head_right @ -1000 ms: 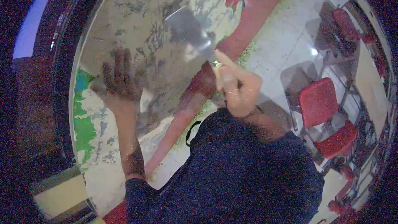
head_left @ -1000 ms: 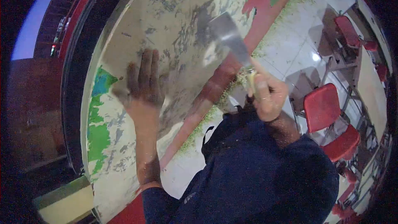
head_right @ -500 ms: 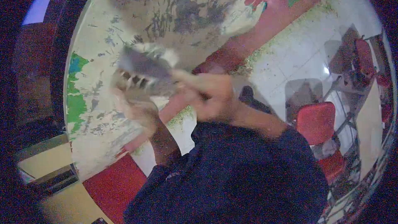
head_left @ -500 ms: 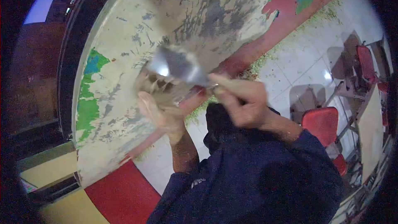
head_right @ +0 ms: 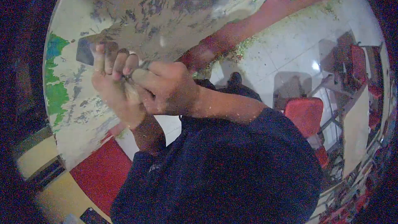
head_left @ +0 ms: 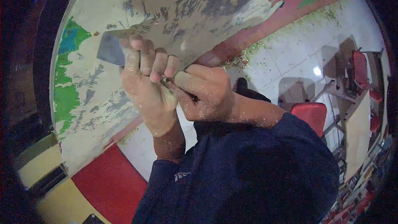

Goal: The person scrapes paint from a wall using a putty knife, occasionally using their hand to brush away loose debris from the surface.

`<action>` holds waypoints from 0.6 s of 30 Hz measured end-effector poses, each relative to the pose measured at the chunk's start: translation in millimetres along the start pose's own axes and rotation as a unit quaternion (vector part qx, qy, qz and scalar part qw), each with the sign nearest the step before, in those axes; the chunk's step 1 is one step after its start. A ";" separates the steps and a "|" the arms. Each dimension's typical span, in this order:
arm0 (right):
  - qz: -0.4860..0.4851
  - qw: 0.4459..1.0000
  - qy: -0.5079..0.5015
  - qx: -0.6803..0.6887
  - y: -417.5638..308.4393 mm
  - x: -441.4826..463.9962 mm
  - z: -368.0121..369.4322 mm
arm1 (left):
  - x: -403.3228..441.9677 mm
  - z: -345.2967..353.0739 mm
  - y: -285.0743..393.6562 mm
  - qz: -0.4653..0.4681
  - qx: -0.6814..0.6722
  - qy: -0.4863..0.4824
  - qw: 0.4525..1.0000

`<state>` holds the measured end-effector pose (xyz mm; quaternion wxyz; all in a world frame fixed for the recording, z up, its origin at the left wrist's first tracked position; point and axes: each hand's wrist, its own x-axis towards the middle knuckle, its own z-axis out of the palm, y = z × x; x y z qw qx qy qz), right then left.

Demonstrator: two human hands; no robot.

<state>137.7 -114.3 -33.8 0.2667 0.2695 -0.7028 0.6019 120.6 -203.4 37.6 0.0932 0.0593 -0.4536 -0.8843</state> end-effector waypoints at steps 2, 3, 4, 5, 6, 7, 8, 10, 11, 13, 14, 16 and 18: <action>-0.004 0.999 0.033 0.002 -2.7 3.3 3.9 | 4.6 -4.1 3.1 -0.017 -0.030 -0.033 0.999; -0.009 1.000 0.016 -0.008 1.2 1.5 4.0 | 5.7 -4.6 0.7 -0.013 -0.028 -0.022 0.999; -0.013 1.000 -0.002 -0.016 6.3 -2.0 4.6 | 5.4 -5.4 -1.8 -0.009 -0.024 -0.008 1.000; -0.018 0.999 -0.019 -0.022 8.4 -4.5 6.0 | 4.5 -6.5 -2.7 -0.004 -0.018 0.006 1.000; -0.015 1.000 -0.008 -0.022 7.0 -3.8 8.3 | 4.5 -5.7 -0.8 -0.002 -0.002 0.006 1.000; -0.014 1.000 0.001 -0.023 5.8 -1.6 9.0 | 4.8 -2.3 1.2 0.002 0.012 0.006 1.000; -0.010 1.000 0.007 -0.025 4.0 -1.7 9.4 | 3.6 -1.3 2.4 0.004 0.025 0.010 1.000; -0.013 0.999 -0.010 -0.040 7.6 -0.7 8.9 | 7.2 -2.3 0.3 0.007 0.026 0.017 0.999; -0.014 0.999 -0.019 -0.046 9.2 -1.4 8.4 | 7.7 -3.4 -1.4 0.009 0.027 0.022 0.999; -0.008 0.999 -0.002 -0.042 6.5 -10.6 9.9 | 0.3 -7.1 -3.3 -0.011 0.025 0.035 0.999; -0.011 0.999 0.010 -0.041 6.7 -10.2 11.4 | 0.6 -7.3 -2.3 -0.017 0.024 0.036 0.999; -0.013 0.999 -0.009 -0.040 5.1 2.6 6.6 | 9.8 -6.6 1.7 -0.011 0.019 0.031 0.999; -0.007 0.999 -0.026 -0.043 5.1 2.7 1.9 | 10.8 -3.1 0.3 -0.014 -0.001 0.047 0.999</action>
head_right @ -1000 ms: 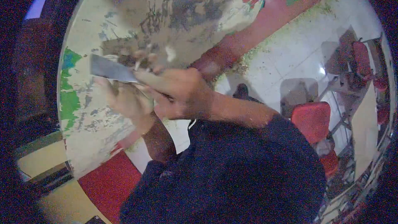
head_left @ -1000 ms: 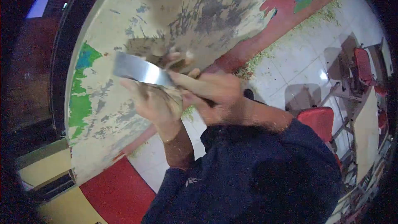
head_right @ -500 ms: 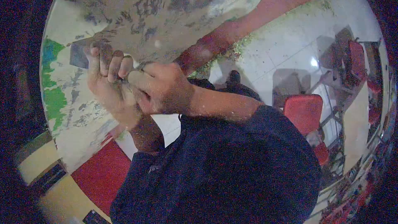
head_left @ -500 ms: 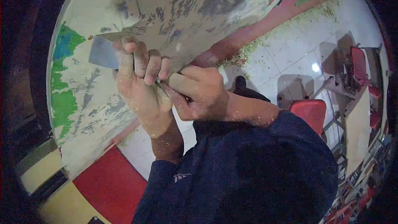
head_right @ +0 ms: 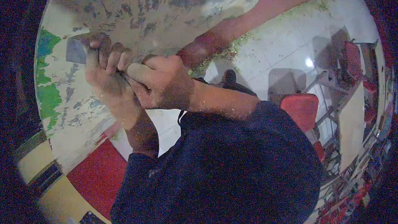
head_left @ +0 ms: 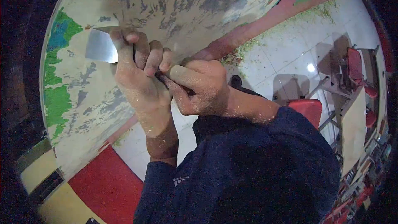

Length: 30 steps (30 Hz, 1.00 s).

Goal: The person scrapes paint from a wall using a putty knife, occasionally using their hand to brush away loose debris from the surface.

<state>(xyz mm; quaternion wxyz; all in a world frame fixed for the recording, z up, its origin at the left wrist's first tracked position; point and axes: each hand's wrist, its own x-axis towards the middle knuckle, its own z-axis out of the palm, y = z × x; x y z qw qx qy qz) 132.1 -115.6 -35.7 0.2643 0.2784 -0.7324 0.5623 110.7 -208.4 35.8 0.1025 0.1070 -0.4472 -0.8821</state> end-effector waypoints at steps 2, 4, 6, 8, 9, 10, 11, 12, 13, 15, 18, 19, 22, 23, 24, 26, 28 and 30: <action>0.005 1.000 -0.011 0.005 -2.3 -4.5 0.6 | -5.3 2.1 0.1 -0.003 -0.026 0.038 0.999; 0.012 1.000 0.021 0.010 -4.6 -9.6 6.5 | -6.8 -7.7 -1.6 -0.011 0.010 -0.004 1.000; 0.007 0.999 0.034 0.009 -2.8 -6.3 5.2 | -3.3 -7.9 -1.8 -0.011 0.019 -0.035 0.999; 0.000 1.000 0.025 0.014 -3.2 -0.1 3.0 | -0.1 -7.1 2.0 -0.004 0.009 -0.044 0.999; 0.002 1.000 0.020 0.011 -2.9 -4.0 3.0 | -3.8 -6.3 -0.2 -0.004 0.032 -0.019 0.999; 0.006 1.000 0.016 0.008 -3.8 -11.6 2.6 | -11.0 -4.2 -4.0 -0.006 0.056 0.005 0.998; 0.006 1.000 0.014 0.001 -4.2 -13.7 2.2 | -13.4 -1.8 -5.2 -0.007 0.078 0.024 0.997; -0.005 1.000 0.021 0.009 -3.6 -8.4 1.2 | -10.0 0.0 -3.5 -0.005 0.066 0.025 0.998; -0.014 0.999 0.027 0.017 -4.3 -2.4 0.1 | -6.2 -0.1 -1.5 -0.006 0.053 0.026 0.998; -0.017 0.998 0.037 0.043 -10.5 4.0 -0.4 | -3.6 -5.3 8.5 -0.032 -0.017 -0.064 0.997; 0.009 0.998 0.033 0.048 -7.6 -7.3 2.8 | -9.5 2.5 3.8 -0.057 0.046 0.061 0.995; 0.008 0.998 0.029 0.052 -8.6 -6.1 2.0 | -9.5 1.3 3.8 -0.045 0.046 0.051 0.997; 0.005 0.998 0.006 0.055 -11.3 0.4 -3.5 | -8.6 -3.3 4.6 -0.022 0.016 -0.010 1.000; -0.001 0.999 -0.006 0.053 -14.4 5.9 -6.9 | -8.2 -1.4 10.8 -0.020 -0.011 -0.053 0.998; -0.010 0.999 -0.017 0.050 -15.8 10.0 -7.8 | -6.7 -0.7 16.1 -0.015 -0.039 -0.097 0.994; 0.015 0.999 0.003 0.042 -14.3 8.1 -3.0 | -1.5 -2.3 15.2 -0.027 -0.014 -0.090 0.995; 0.026 0.999 0.010 0.032 -13.6 10.8 -2.6 | -0.1 6.3 10.9 -0.031 0.031 0.025 0.999; 0.024 0.999 0.009 0.024 -17.0 18.5 -4.9 | 2.8 2.8 13.2 -0.036 -0.055 -0.051 0.997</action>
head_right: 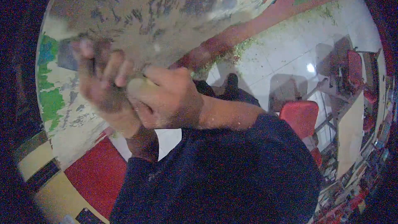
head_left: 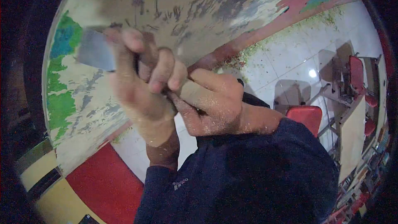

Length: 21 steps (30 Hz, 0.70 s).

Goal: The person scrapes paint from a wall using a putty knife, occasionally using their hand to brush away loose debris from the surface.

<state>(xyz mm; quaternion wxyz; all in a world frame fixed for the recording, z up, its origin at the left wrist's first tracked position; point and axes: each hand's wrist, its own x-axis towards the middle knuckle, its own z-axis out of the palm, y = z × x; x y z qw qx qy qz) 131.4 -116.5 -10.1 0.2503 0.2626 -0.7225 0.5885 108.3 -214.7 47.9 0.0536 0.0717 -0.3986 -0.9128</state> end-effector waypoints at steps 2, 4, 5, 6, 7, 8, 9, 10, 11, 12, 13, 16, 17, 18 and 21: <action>0.000 1.000 -0.012 -0.019 0.5 -10.5 2.0 | -2.2 14.1 8.1 -0.017 -0.072 0.031 0.997; -0.002 1.000 -0.003 -0.017 6.3 -12.3 5.5 | -0.6 -5.2 -2.0 0.001 0.079 0.006 0.997; 0.005 1.000 0.003 -0.006 9.8 -15.7 5.8 | -1.5 -4.0 -6.8 -0.004 0.083 0.030 0.996; 0.020 1.000 0.005 0.005 11.0 -20.3 4.7 | -3.9 -3.7 -11.2 -0.015 0.087 0.060 0.994; 0.014 1.000 0.007 0.000 10.7 -20.7 4.2 | -2.4 5.4 -7.7 -0.027 0.089 0.114 0.989; 0.003 1.000 0.010 -0.004 12.9 -16.0 4.4 | -1.1 4.1 -10.1 -0.016 0.090 0.099 0.991; -0.008 1.000 0.011 -0.007 13.5 -14.8 4.0 | -0.6 2.4 -11.3 -0.005 0.092 0.085 0.992; -0.004 1.000 0.002 -0.002 12.9 -18.3 3.2 | -1.8 0.8 -11.2 0.008 0.094 0.070 0.993; -0.002 1.000 -0.004 0.003 12.7 -22.4 2.8 | -3.9 -2.5 -11.0 0.000 0.090 0.058 0.994; -0.002 1.000 -0.007 0.006 13.5 -24.8 3.3 | -7.9 -6.2 -13.8 -0.012 0.085 0.060 0.994; 0.002 1.000 0.012 0.010 12.4 -28.9 5.8 | -10.9 -10.4 -16.2 -0.021 0.079 0.059 0.995; -0.002 0.999 -0.048 0.015 15.3 -27.0 -3.8 | -11.3 -11.0 -14.5 -0.017 0.087 0.034 0.995; 0.004 0.999 -0.022 0.033 14.0 -23.5 -7.2 | -11.7 -12.5 -11.8 -0.004 0.104 -0.011 0.995; 0.009 0.999 0.003 0.052 9.6 -18.6 -11.0 | -12.7 -13.2 -8.6 0.010 0.121 -0.053 0.991; 0.044 0.996 0.013 0.079 0.7 -11.9 -21.3 | -18.8 5.9 -7.9 0.070 0.146 -0.003 0.987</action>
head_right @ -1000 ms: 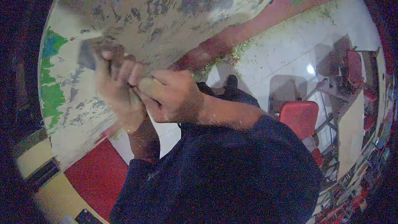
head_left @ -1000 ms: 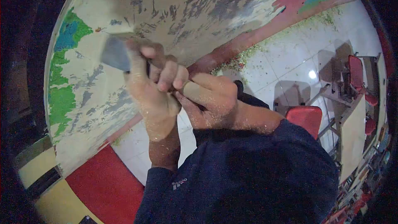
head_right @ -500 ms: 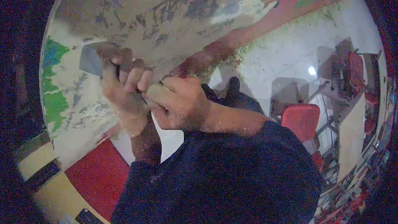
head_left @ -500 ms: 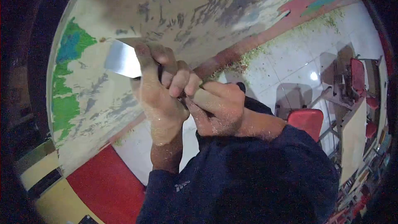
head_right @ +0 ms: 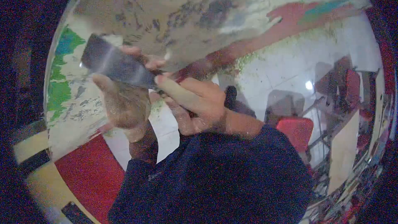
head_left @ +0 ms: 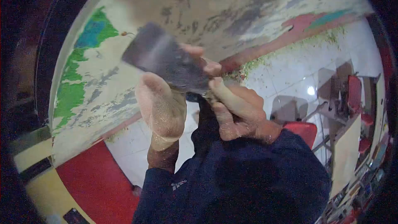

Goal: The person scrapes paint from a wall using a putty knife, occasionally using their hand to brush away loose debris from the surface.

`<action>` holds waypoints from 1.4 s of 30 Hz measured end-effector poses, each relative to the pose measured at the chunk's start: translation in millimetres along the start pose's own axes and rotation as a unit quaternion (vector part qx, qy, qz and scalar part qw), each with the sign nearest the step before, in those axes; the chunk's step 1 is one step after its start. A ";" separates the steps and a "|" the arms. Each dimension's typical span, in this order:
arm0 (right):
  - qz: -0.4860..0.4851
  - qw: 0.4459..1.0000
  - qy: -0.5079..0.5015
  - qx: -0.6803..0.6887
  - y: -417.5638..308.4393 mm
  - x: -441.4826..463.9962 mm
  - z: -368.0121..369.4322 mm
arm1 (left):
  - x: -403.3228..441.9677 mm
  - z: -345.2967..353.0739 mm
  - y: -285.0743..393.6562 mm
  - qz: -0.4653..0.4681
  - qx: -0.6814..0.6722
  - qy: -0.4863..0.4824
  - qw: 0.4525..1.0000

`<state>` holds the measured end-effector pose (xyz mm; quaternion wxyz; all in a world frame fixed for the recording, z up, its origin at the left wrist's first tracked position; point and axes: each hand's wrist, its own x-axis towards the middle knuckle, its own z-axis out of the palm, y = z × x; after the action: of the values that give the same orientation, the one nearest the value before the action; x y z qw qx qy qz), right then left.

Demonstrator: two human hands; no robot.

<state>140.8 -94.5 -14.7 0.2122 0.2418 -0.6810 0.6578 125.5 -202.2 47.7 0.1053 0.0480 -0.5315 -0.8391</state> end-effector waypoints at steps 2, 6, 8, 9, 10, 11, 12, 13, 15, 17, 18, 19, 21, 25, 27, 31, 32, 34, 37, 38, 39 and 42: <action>0.002 1.000 -0.024 -0.015 -2.2 9.0 -2.7 | 3.8 -5.3 1.2 0.017 -0.044 -0.057 0.997; -0.056 0.995 -0.040 -0.070 6.3 10.8 11.6 | 9.4 -8.5 2.5 -0.015 -0.144 -0.004 0.989; -0.070 0.994 -0.037 -0.076 8.0 13.9 17.7 | 12.2 -9.4 -0.4 -0.011 -0.141 0.030 0.989; -0.077 0.993 -0.035 -0.079 8.4 15.4 19.7 | 14.5 -10.4 1.1 -0.007 -0.172 0.016 0.985; -0.077 0.990 -0.061 -0.104 4.6 20.1 19.6 | 18.3 -12.3 5.5 -0.003 -0.202 0.001 0.979; -0.074 0.991 -0.053 -0.103 4.5 18.6 18.4 | 21.0 -12.1 8.6 0.003 -0.232 -0.012 0.973; -0.072 0.991 -0.045 -0.100 2.8 16.4 18.5 | 18.2 -8.7 10.8 -0.001 -0.187 -0.002 0.982; -0.072 0.992 -0.033 -0.094 0.5 15.1 21.0 | 13.6 -5.2 10.0 -0.018 -0.156 0.034 0.987; -0.060 0.994 -0.043 -0.081 5.1 14.8 20.5 | 10.5 0.1 4.8 -0.044 -0.093 0.108 0.989; -0.057 0.990 -0.079 -0.101 6.5 13.4 19.2 | 16.3 -2.6 7.6 -0.015 -0.078 0.079 0.994; -0.064 0.987 -0.097 -0.114 3.3 19.5 18.6 | 20.6 -4.8 11.5 -0.006 -0.111 0.059 0.992; -0.061 0.988 -0.096 -0.108 0.2 18.5 15.9 | 21.0 -5.1 14.9 0.002 -0.143 0.041 0.989; -0.063 0.989 -0.090 -0.096 -6.1 16.4 10.9 | 10.4 -1.0 13.1 -0.052 -0.145 0.086 0.984; -0.036 0.992 -0.053 -0.105 -0.3 10.8 13.2 | 13.4 -2.7 0.3 -0.090 -0.122 0.113 0.982; -0.044 0.992 -0.059 -0.101 -0.1 11.9 10.9 | 12.3 -3.2 -0.7 -0.076 -0.129 0.092 0.984; -0.042 0.996 -0.047 -0.069 1.9 0.4 12.9 | 6.4 -2.0 -2.2 -0.082 -0.095 0.105 0.987; -0.039 0.997 -0.042 -0.059 3.6 1.6 14.0 | 8.1 -0.7 0.9 -0.068 -0.079 0.110 0.989; -0.052 0.996 -0.050 -0.051 -0.5 8.8 17.6 | 2.6 -1.1 4.3 -0.059 -0.043 0.131 0.989; -0.072 0.993 -0.056 -0.073 -5.5 14.2 25.0 | 9.1 -10.5 17.5 -0.017 -0.102 0.073 0.992; -0.069 0.994 -0.054 -0.070 -8.3 15.1 26.2 | 9.9 -11.6 19.0 -0.023 -0.114 0.064 0.991; -0.066 0.994 -0.051 -0.068 -10.3 16.6 28.3 | 12.4 -10.2 22.0 -0.020 -0.108 0.066 0.992; -0.067 0.994 -0.043 -0.069 -10.0 15.3 31.1 | 11.3 -12.0 21.3 -0.020 -0.131 0.061 0.989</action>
<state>135.7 -126.5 1.1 0.2425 0.2995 -0.7157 0.5825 119.5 -224.1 62.1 0.1258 0.0952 -0.4088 -0.8989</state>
